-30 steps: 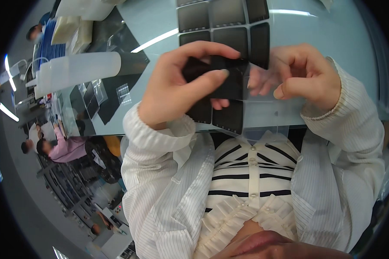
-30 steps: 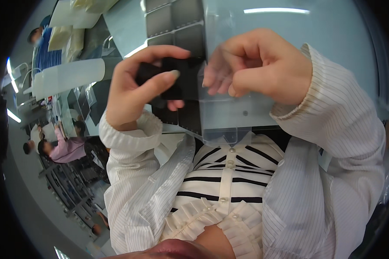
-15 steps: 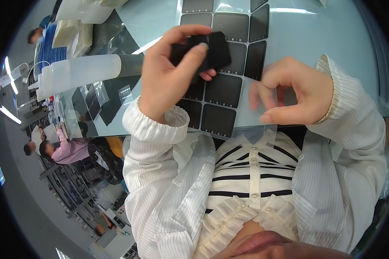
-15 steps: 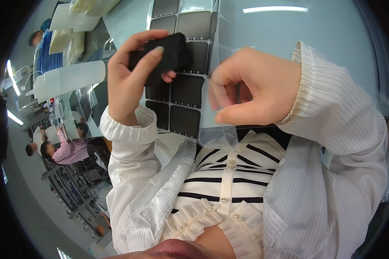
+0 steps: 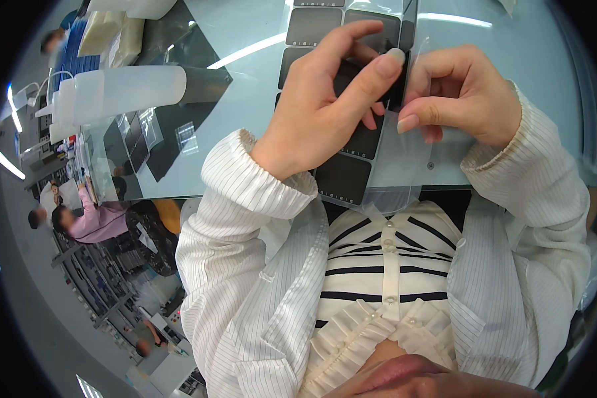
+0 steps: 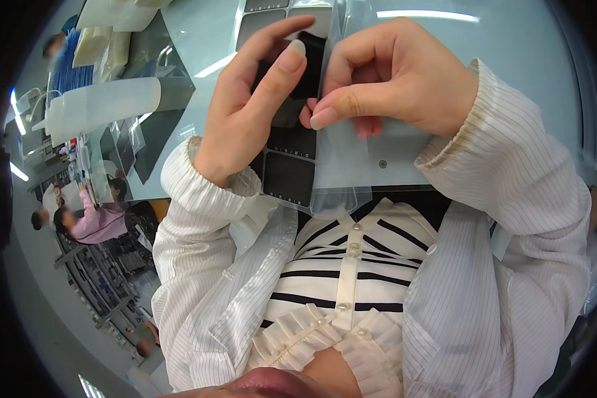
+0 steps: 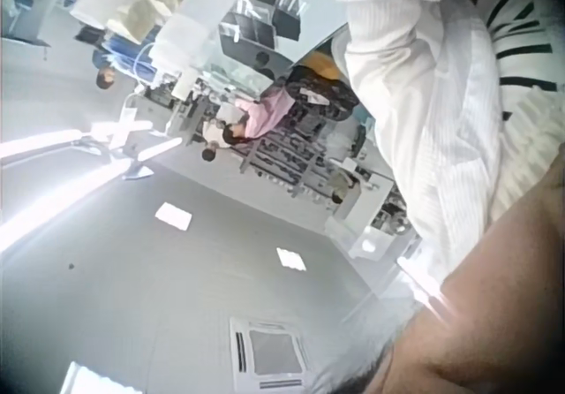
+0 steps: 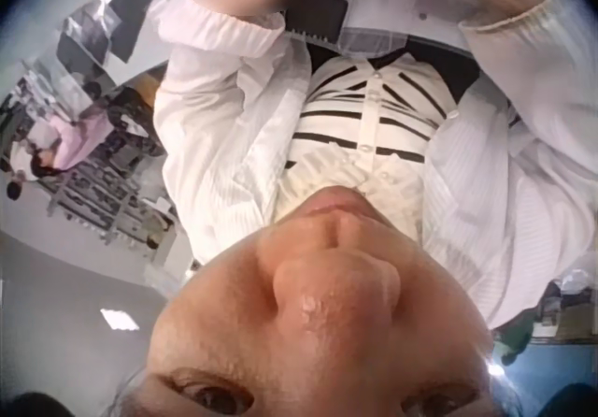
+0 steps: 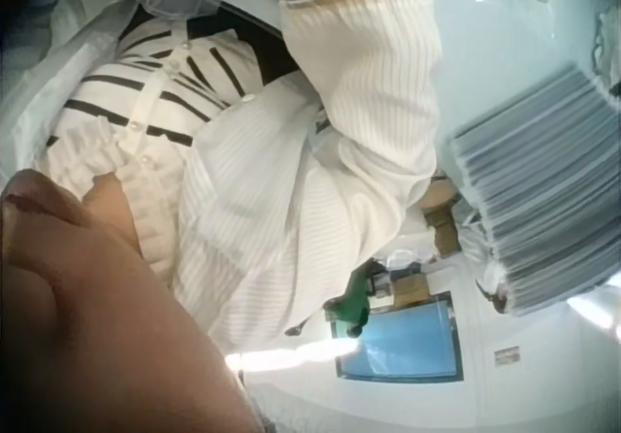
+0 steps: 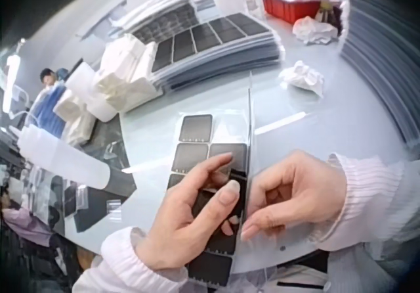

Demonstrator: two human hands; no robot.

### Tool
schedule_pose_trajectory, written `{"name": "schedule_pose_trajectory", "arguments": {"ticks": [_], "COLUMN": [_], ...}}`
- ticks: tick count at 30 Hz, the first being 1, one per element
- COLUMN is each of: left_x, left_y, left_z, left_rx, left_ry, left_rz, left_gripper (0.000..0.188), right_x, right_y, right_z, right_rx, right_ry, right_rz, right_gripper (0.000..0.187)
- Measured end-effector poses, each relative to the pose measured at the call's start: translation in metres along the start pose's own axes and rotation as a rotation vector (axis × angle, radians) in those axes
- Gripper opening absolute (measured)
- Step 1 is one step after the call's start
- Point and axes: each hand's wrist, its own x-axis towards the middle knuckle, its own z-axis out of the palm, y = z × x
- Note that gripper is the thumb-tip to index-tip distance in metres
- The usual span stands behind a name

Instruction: Inspecting and cleaning grid-patterned electronic components on a production floor.

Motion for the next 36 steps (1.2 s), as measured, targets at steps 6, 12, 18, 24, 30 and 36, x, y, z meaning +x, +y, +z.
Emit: {"name": "schedule_pose_trajectory", "arguments": {"ticks": [6, 12, 18, 24, 30, 36], "left_x": [0.000, 0.002, -0.005, -0.009, -0.013, -0.013], "left_y": [-0.010, -0.005, 0.007, 0.023, 0.025, 0.025], "left_z": [-0.004, -0.009, -0.015, -0.031, -0.036, -0.042], "left_rx": [0.190, 0.193, -0.037, -0.221, -0.172, -0.172], "left_ry": [-0.073, -0.129, -0.113, 0.015, -0.034, -0.056], "left_rz": [0.117, 0.119, -0.089, -0.236, -0.220, -0.252], "left_gripper": [0.038, 0.028, 0.026, 0.025, 0.018, 0.013], "right_x": [0.007, 0.006, 0.005, 0.000, -0.005, -0.005], "right_y": [0.005, 0.008, 0.007, 0.000, -0.015, -0.012], "right_z": [0.008, 0.003, 0.002, -0.001, 0.003, -0.008], "right_rx": [0.076, 0.094, 0.084, 0.055, 0.092, 0.191], "right_ry": [0.015, -0.029, -0.051, 0.000, 0.019, 0.024], "right_rz": [-0.066, -0.096, -0.083, -0.053, 0.092, 0.048], "right_gripper": [0.009, 0.014, 0.017, 0.006, 0.020, 0.018]}}
